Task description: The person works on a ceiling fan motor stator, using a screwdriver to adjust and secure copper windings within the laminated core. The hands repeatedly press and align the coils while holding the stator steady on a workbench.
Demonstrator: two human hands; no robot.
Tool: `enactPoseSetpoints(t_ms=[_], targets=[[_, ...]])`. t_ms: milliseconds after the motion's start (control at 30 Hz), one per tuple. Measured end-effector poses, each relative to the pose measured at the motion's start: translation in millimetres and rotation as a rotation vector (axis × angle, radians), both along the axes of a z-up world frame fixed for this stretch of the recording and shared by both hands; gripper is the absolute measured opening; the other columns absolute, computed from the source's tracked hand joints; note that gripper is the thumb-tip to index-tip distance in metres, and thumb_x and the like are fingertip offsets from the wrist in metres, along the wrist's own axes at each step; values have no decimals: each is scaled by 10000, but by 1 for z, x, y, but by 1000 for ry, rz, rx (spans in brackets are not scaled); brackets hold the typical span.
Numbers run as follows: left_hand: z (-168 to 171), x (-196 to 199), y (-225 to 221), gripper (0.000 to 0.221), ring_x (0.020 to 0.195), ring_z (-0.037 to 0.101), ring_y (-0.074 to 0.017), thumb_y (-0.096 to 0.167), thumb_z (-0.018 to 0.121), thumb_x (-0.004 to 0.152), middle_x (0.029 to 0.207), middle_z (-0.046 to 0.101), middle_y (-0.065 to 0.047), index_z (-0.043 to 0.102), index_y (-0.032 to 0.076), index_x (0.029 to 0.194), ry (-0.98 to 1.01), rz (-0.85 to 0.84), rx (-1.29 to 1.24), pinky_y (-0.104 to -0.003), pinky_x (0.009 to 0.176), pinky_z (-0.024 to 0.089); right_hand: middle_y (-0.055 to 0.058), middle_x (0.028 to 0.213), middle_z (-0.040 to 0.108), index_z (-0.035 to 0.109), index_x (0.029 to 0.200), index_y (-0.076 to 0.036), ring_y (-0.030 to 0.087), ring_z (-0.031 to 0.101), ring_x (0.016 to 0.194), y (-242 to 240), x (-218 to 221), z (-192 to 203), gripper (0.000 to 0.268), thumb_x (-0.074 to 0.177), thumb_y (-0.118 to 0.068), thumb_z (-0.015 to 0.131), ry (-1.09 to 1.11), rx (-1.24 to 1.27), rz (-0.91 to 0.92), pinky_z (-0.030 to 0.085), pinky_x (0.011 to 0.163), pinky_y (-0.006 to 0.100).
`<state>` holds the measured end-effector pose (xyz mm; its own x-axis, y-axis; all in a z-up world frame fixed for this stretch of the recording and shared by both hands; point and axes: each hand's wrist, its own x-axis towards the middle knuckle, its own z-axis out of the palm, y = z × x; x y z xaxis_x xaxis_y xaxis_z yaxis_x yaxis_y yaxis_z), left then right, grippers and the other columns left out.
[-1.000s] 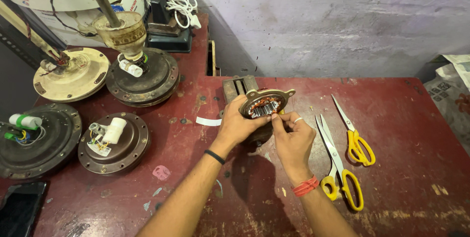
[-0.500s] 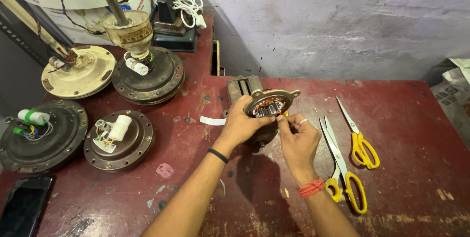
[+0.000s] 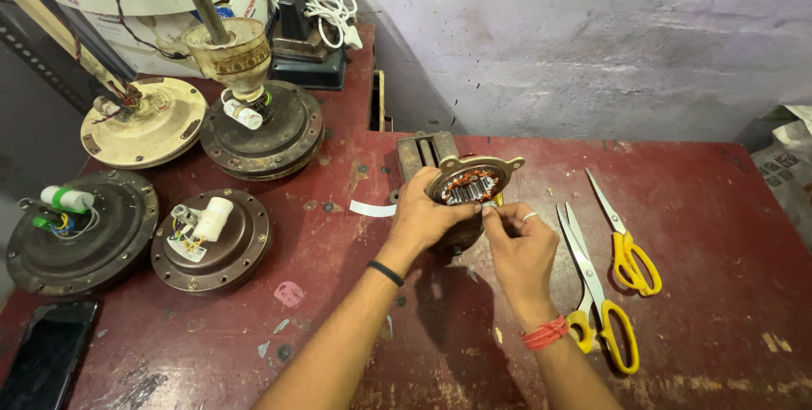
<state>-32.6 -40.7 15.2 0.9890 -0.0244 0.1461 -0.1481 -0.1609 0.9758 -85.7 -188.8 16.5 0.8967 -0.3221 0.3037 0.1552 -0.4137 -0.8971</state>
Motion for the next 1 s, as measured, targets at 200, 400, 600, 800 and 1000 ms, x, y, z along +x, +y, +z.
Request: enactPoseSetpoints(t_ms=[200, 400, 600, 800, 1000], targets=[[-1, 0, -1, 457, 929, 701, -167, 217, 911, 644, 999, 706, -36, 736, 65, 1038, -6, -15, -19, -322, 821, 554, 17, 718, 712, 690, 1126, 28, 31, 625, 635, -11, 15, 7, 314, 859, -99, 794, -3, -35, 43, 478, 563, 213], [1, -3, 1, 435, 954, 701, -188, 202, 893, 680, 1012, 694, -45, 750, 67, 1069, -61, -34, 32, -332, 851, 545, -25, 774, 684, 709, 1088, 42, 18, 596, 689, -27, 35, 5, 255, 844, -19, 757, 27, 115, 312, 496, 617, 180], [0, -3, 2, 447, 999, 699, -179, 181, 864, 690, 1065, 693, -36, 731, 68, 1102, -87, -37, -15, -324, 889, 545, -31, 690, 617, 665, 953, 5, 18, 528, 617, -27, 41, 4, 208, 777, -37, 766, 73, -10, 237, 432, 530, 197], [-4, -4, -2, 450, 955, 737, -171, 184, 864, 659, 1028, 752, -43, 737, 59, 1072, -56, 19, -17, -317, 854, 574, -42, 699, 566, 677, 965, -13, 14, 485, 646, -26, 41, 6, 204, 791, -59, 771, 11, -20, 260, 404, 557, 192], [1, -8, -5, 483, 918, 750, -158, 196, 875, 627, 982, 784, -50, 725, 65, 1067, 22, 79, 21, -314, 833, 578, -5, 890, 688, 642, 1115, -30, 34, 615, 689, -36, 44, 27, 415, 724, -44, 781, 72, -73, 359, 508, 585, 203]])
